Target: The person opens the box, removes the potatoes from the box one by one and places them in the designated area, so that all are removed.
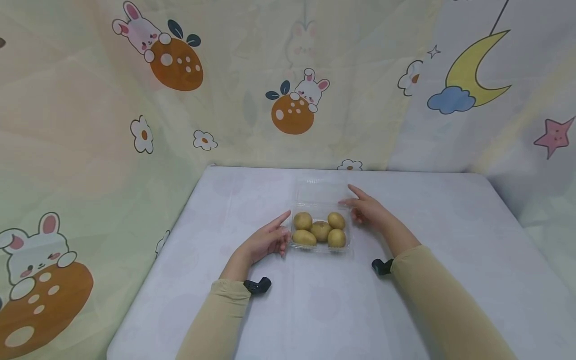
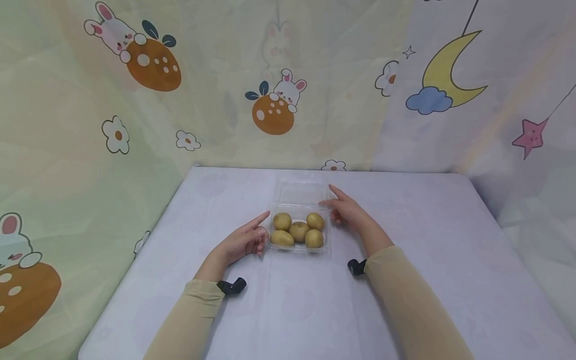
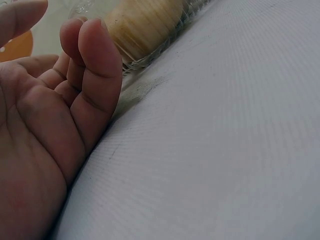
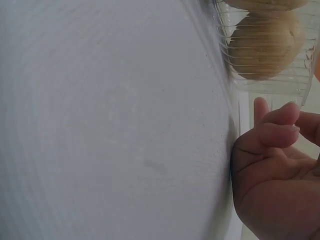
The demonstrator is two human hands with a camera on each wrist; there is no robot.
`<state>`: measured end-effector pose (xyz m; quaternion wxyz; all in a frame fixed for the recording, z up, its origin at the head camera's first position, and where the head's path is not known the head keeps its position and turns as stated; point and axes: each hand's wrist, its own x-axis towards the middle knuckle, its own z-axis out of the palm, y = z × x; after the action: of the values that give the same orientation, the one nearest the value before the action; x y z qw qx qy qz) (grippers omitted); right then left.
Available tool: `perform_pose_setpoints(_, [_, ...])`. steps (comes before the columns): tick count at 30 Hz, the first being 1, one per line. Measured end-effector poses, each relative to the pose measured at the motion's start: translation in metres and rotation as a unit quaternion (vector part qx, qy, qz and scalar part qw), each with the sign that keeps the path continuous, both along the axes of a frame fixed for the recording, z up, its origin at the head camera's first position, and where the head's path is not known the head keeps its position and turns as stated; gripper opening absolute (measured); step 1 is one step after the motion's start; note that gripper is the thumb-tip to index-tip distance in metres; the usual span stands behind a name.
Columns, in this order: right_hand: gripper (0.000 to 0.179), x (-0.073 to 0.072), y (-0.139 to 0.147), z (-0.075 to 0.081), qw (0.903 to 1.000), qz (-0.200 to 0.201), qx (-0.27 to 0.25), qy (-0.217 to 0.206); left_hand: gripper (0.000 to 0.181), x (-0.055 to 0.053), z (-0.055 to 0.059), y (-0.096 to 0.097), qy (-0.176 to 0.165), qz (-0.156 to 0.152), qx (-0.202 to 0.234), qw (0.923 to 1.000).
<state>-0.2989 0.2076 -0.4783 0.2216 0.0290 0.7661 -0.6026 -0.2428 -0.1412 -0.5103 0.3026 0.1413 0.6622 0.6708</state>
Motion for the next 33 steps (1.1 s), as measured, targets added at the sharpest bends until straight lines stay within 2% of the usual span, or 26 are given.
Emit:
perform_pose_setpoints(13, [0.072,-0.0001,0.0000,-0.0058,0.9979,-0.020,-0.056,-0.026,0.060,0.0003,-0.0006,-0.0003,0.002,0.000,-0.002,1.0000])
perform_pose_setpoints(33, [0.071,0.0011,0.0016,-0.0060,0.9974,-0.017,-0.064,-0.029,0.062,-0.0012,-0.0032,-0.0010,0.011,-0.005,-0.003,0.9999])
